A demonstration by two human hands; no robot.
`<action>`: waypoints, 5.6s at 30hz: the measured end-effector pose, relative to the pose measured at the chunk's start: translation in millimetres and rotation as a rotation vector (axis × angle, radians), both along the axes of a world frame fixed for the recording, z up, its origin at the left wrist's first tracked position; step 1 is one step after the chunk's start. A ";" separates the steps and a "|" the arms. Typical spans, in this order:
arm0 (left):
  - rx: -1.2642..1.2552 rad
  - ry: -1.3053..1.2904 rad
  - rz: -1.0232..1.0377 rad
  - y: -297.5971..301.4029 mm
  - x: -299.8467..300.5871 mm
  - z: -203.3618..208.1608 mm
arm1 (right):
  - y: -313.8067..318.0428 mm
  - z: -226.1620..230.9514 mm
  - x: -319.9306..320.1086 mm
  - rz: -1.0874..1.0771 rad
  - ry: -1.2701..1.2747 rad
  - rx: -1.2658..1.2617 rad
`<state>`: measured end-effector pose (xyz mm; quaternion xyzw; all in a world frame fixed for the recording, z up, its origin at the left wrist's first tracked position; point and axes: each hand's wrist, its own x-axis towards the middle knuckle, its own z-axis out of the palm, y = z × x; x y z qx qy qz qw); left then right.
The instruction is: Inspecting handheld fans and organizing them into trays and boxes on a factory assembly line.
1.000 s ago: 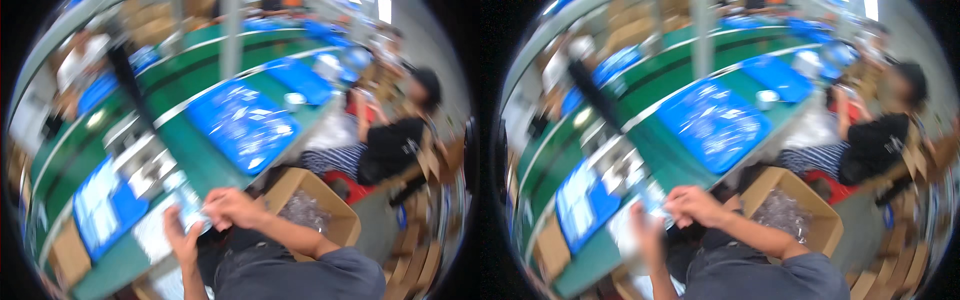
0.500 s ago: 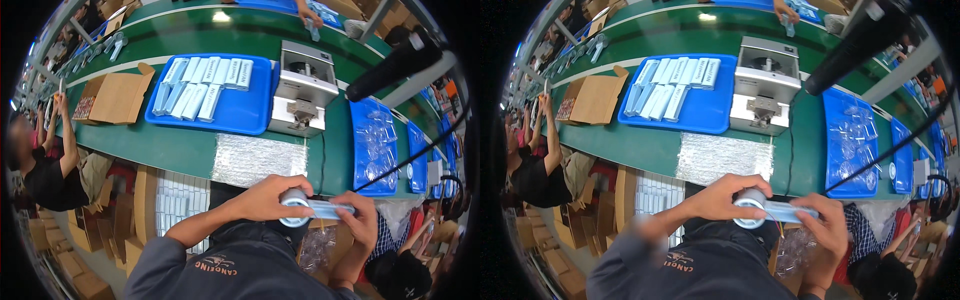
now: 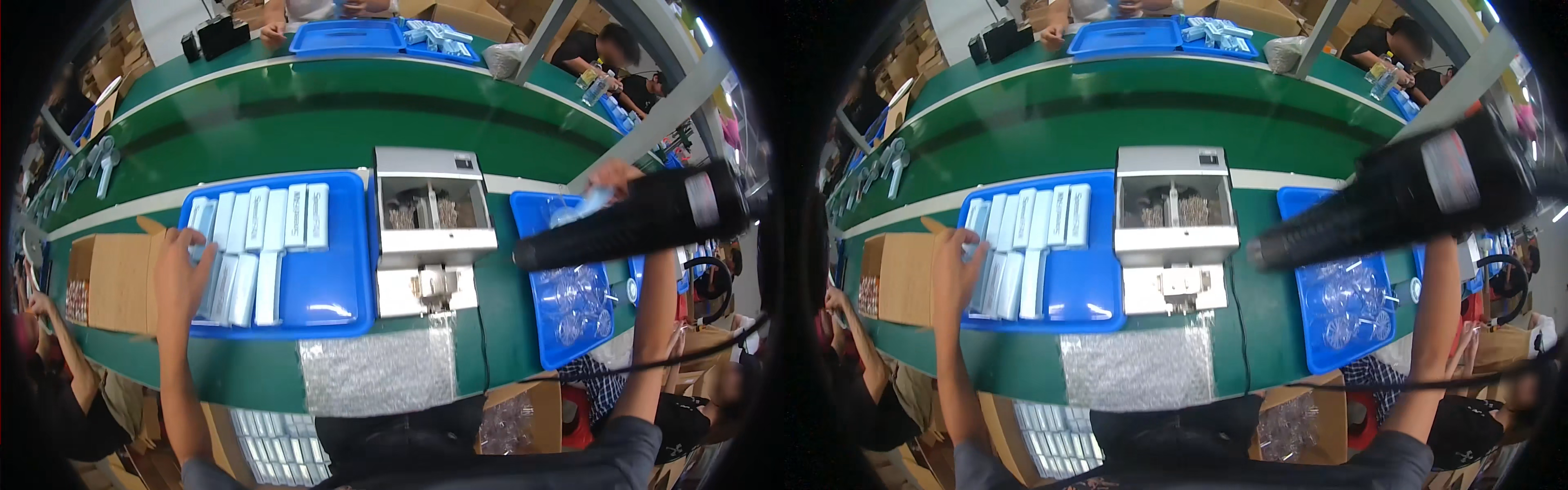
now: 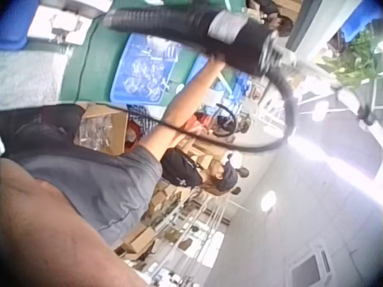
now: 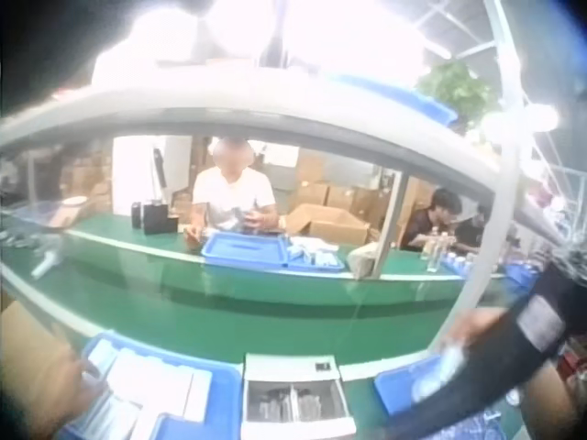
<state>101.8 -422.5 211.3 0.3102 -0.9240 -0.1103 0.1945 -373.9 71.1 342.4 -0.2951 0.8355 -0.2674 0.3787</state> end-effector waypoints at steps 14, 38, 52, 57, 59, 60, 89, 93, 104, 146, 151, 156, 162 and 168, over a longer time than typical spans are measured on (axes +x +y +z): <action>0.197 0.096 0.103 -13.2 7.2 18.5 | -225.5 -158.3 -150.1 -0.673 0.149 -0.339; 1.248 -0.348 -1.448 264.6 38.0 -12.2 | 257.1 -146.5 89.2 -0.810 0.728 0.289; 1.754 -0.359 -0.787 307.6 83.7 -23.0 | 60.9 -90.8 346.7 0.289 0.105 -0.809; 1.478 0.224 -0.542 261.9 55.4 6.6 | -53.7 -139.2 368.5 0.093 0.620 -0.858; 1.378 0.202 -0.509 247.9 52.7 15.3 | -62.6 -153.6 367.0 0.007 0.623 -0.896; 1.448 0.332 -0.561 244.9 49.4 16.0 | -64.1 -159.1 366.3 0.009 0.651 -0.879; 1.159 0.880 -0.533 282.8 -25.2 -21.2 | -97.3 -186.0 391.9 -0.298 0.042 -1.445; 0.946 0.708 -0.562 286.8 -23.2 -26.4 | -84.8 -172.4 373.3 -0.216 0.154 -1.212; 0.803 0.616 -0.411 292.0 -4.8 -52.8 | -80.8 -154.9 344.2 -0.088 0.055 -1.017; 0.801 0.517 -0.534 271.9 -11.5 -50.8 | -58.5 -142.6 375.4 0.096 0.778 -0.877; 0.852 0.479 -0.530 269.1 -12.6 -45.4 | -52.5 -139.5 368.9 0.082 0.750 -0.655; 0.636 0.419 -0.571 265.8 -11.9 -31.3 | -51.0 -145.3 369.0 0.134 0.773 -0.501; 0.297 0.457 -0.430 281.4 -8.8 -30.6 | -48.4 -158.3 383.7 -0.002 0.800 -0.713; 0.901 0.709 -0.429 287.6 -4.3 -37.3 | -47.6 -173.4 378.7 -0.395 -0.372 -0.785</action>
